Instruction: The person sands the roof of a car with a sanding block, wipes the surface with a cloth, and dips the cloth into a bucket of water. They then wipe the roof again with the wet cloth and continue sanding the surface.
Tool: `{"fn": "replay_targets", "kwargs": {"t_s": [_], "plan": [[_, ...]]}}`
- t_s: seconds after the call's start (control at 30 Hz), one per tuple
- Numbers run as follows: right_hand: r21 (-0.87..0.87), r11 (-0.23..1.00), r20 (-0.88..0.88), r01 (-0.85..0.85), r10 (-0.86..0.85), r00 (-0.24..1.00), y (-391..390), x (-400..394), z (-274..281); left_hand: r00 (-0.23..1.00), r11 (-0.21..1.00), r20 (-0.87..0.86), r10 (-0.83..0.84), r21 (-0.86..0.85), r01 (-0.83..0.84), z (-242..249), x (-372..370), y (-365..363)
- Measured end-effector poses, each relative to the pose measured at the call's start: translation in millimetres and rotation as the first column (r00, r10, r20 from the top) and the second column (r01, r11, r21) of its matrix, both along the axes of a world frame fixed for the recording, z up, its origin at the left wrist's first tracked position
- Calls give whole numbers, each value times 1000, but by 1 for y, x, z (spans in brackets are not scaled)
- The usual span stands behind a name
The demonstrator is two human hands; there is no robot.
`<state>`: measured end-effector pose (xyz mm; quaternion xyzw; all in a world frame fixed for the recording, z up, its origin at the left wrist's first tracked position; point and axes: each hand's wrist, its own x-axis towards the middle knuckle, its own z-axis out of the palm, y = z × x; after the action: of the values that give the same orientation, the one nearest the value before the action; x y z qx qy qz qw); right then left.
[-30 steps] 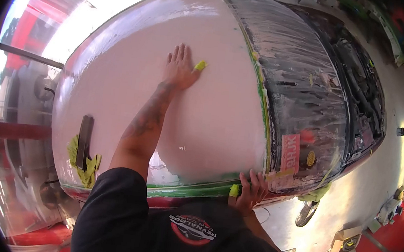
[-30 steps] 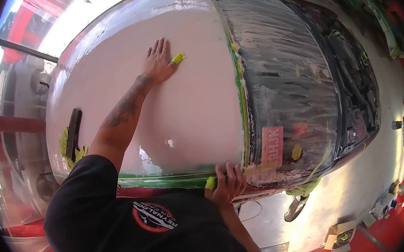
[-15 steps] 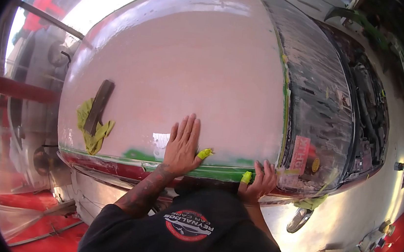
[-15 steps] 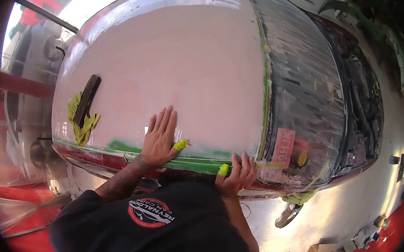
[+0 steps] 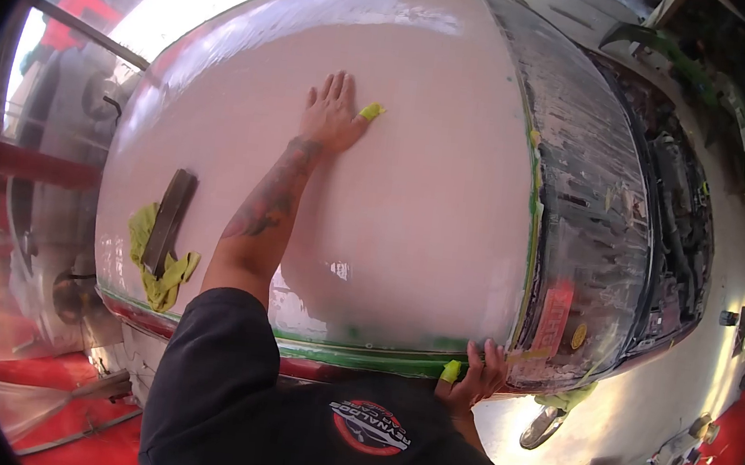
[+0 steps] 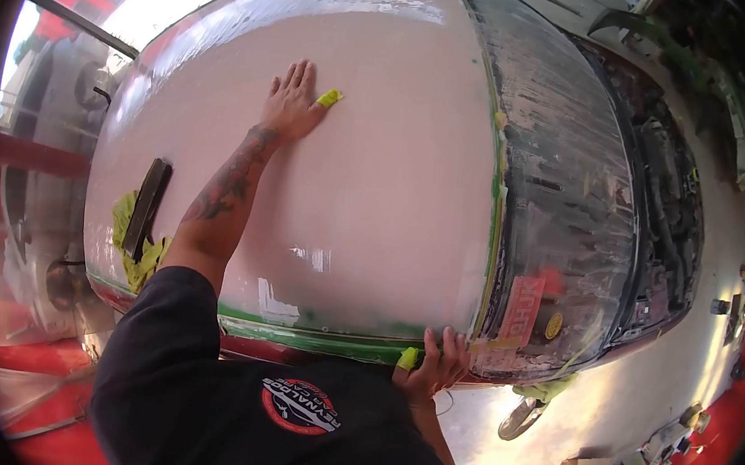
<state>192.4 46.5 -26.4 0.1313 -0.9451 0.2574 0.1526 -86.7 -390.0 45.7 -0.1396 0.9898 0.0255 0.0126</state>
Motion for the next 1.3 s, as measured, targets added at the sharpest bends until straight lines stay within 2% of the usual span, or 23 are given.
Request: {"fn": "replay_targets", "kwargs": {"t_s": [0.13, 0.27, 0.47, 0.53, 0.67, 0.8, 1.0, 1.13, 1.3], "plan": [[-4, 1000, 17, 6, -6, 1000, -1, 1, 2, 998, 998, -13, 55, 32, -54, -2, -42, -17], [-17, 1000, 23, 6, -6, 1000, -2, 1, 4, 999, 1000, -37, -15, 7, 15, -5, -7, -8], [-18, 1000, -6, -7, 7, 1000, -4, -2, 8, 987, 991, -94, -134, 10, 135, 6, 119, 33], [-18, 1000, -10, 4, -4, 1000, -6, -1, 10, 989, 990, -53, -141, 12, 142, 13, 171, 51], [-45, 999, -26, 2, -3, 1000, -8, -3, 11, 994, 990, -32, -105, 96, 108, 23, 281, 88], [-73, 997, -29, -15, 13, 999, -10, -4, 14, 998, 985, 7, -62, 164, 60, 26, 329, 90], [-41, 999, -7, -24, 24, 1000, -7, -2, 11, 999, 998, -27, -31, 47, 32, 17, 251, 37], [-39, 999, -5, -19, 19, 1000, -6, -1, 7, 1000, 1000, -13, 1, -28, -1, 15, 156, -18], [-10, 1000, 6, -17, 17, 1000, -3, -2, 6, 992, 992, 21, 122, -20, -122, 13, 34, -74]]}}
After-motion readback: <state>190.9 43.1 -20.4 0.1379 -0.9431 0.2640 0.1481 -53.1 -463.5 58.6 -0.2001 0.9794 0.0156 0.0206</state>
